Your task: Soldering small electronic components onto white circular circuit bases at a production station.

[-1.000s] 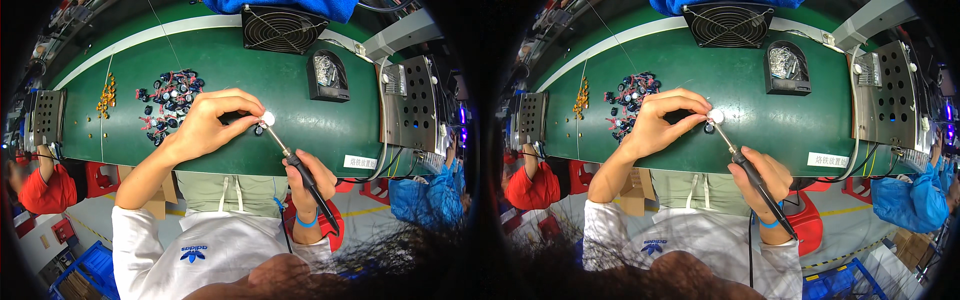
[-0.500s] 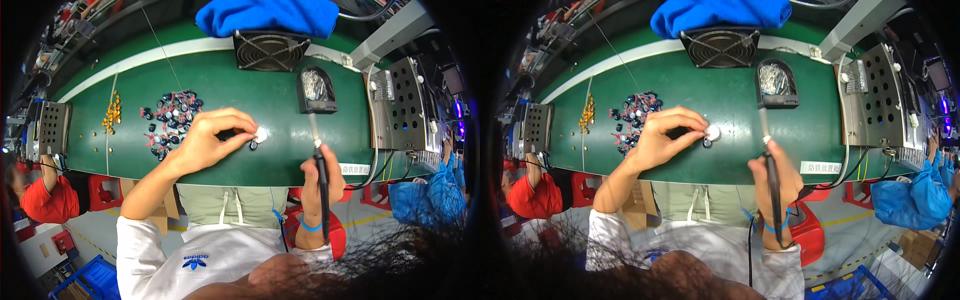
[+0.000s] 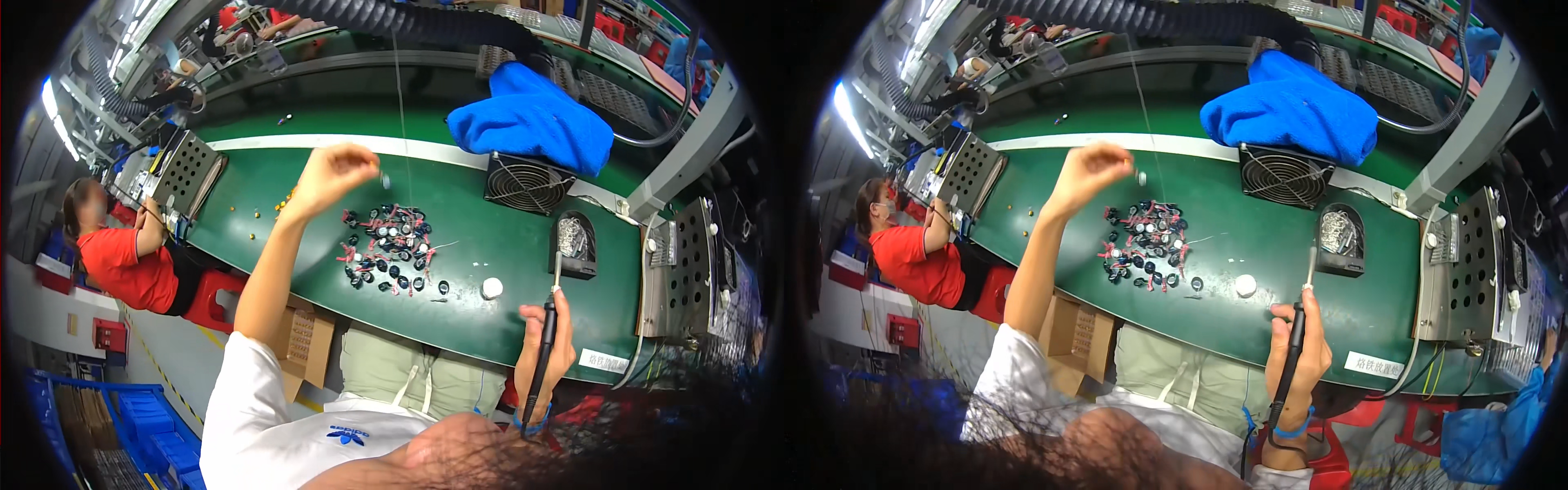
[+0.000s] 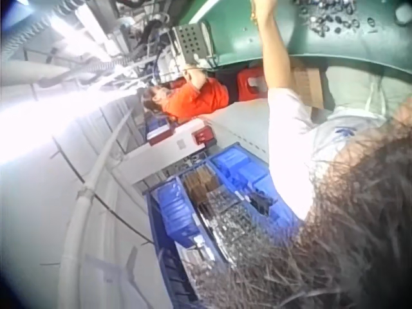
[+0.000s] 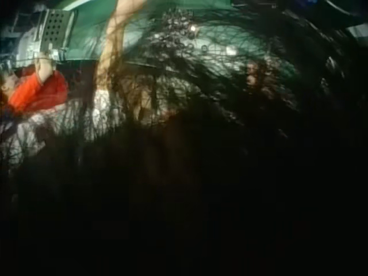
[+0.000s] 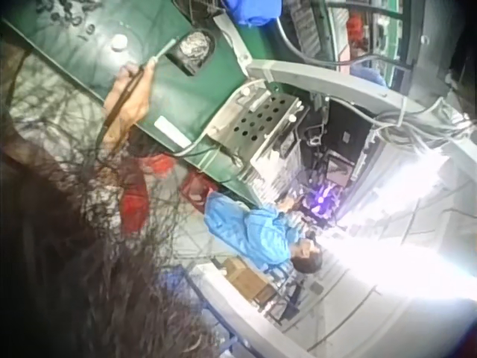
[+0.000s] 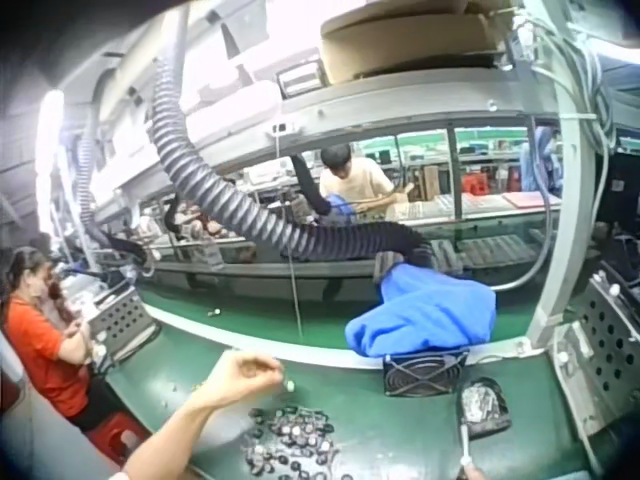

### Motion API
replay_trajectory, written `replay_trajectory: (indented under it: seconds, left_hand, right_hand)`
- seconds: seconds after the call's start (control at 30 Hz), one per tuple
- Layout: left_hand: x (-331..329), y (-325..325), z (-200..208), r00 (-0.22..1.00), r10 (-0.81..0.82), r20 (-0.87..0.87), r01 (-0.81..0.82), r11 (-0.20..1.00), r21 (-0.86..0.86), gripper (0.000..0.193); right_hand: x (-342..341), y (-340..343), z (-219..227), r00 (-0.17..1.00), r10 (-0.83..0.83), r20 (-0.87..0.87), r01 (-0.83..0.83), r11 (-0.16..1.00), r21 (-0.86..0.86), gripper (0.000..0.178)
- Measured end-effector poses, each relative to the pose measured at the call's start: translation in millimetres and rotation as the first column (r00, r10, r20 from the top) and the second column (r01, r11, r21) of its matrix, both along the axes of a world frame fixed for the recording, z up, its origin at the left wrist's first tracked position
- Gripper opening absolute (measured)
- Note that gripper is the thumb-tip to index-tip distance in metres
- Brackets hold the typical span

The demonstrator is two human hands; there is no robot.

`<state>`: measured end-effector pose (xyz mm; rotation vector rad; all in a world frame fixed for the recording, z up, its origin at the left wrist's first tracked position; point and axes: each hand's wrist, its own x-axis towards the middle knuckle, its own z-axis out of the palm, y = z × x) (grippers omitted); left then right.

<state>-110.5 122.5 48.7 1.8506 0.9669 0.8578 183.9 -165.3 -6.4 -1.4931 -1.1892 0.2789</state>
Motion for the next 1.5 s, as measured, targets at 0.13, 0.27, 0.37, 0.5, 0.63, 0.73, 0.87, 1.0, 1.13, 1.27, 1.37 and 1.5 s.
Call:
replay_trajectory:
  seconds: [0.13,0.27,0.37,0.5,0.63,0.73,0.87,1.0,1.13,1.27,1.37,1.5]
  left_hand:
    - [-7.5,25.8,-4.8,0.984,0.166,-0.057,-0.154,0.974,0.167,0.029]
    - [-1.6,-12.5,-4.7,0.907,-0.058,-0.417,0.198,0.934,0.299,0.032]
    - [8.2,-37.6,-11.2,0.86,-0.134,-0.493,0.324,0.889,0.323,0.032]
    - [5.3,-39.6,-16.5,0.909,-0.005,-0.417,0.186,0.9,0.395,0.022]
    - [3.8,-53.1,-15.9,0.958,0.078,-0.274,0.038,0.917,0.396,0.016]
    - [14.1,-73.8,-20.6,0.997,0.01,-0.081,0.012,0.964,0.266,0.015]
    - [49.9,-102.0,-23.6,0.992,-0.074,0.102,0.053,0.981,0.189,0.016]
    - [78.5,-118.2,-30.4,0.988,-0.126,0.088,0.09,0.938,0.335,0.017]
    - [105.4,-138.5,-34.9,0.98,-0.196,0.032,0.154,0.848,0.507,0.02]
    - [116.7,-144.7,-46.9,0.971,-0.24,0.011,0.196,0.815,0.545,0.025]
    - [116.5,-144.7,-47.6,0.974,-0.224,-0.01,0.186,0.78,0.597,0.023]
    - [110.7,-146.5,-48.2,0.949,-0.312,-0.038,0.274,0.762,0.586,0.024]
  right_hand:
    - [-5.8,10.3,-8.5,0.998,0.054,0.027,-0.057,0.994,0.094,0.051]
    - [-7.7,6.3,-12.6,0.998,0.041,0.042,-0.044,0.996,0.076,0.05]
    - [-12.0,6.5,-11.9,0.997,0.078,0.026,-0.079,0.996,0.046,0.049]
    - [-15.0,5.4,-16.3,0.997,0.075,0.012,-0.075,0.997,0.034,0.049]
    - [-10.6,3.7,-25.1,0.994,0.083,0.07,-0.089,0.992,0.088,0.046]
    - [-11.7,1.2,-26.7,0.993,0.089,0.073,-0.096,0.992,0.087,0.047]
    - [-9.8,1.1,-26.7,0.986,0.124,0.115,-0.138,0.983,0.122,0.043]
    - [-10.3,7.4,-21.7,0.981,0.139,0.136,-0.161,0.973,0.167,0.023]
    - [-12.8,11.3,-24.2,0.984,0.116,0.137,-0.138,0.978,0.159,0.02]
    - [-10.3,15.7,-20.1,0.946,0.067,0.318,-0.115,0.984,0.133,0.027]
    - [-14.2,23.7,-21.6,0.93,0.099,0.353,-0.167,0.972,0.166,0.03]
    - [-20.1,19.4,-12.9,0.878,0.198,0.435,-0.214,0.977,-0.011,0.03]
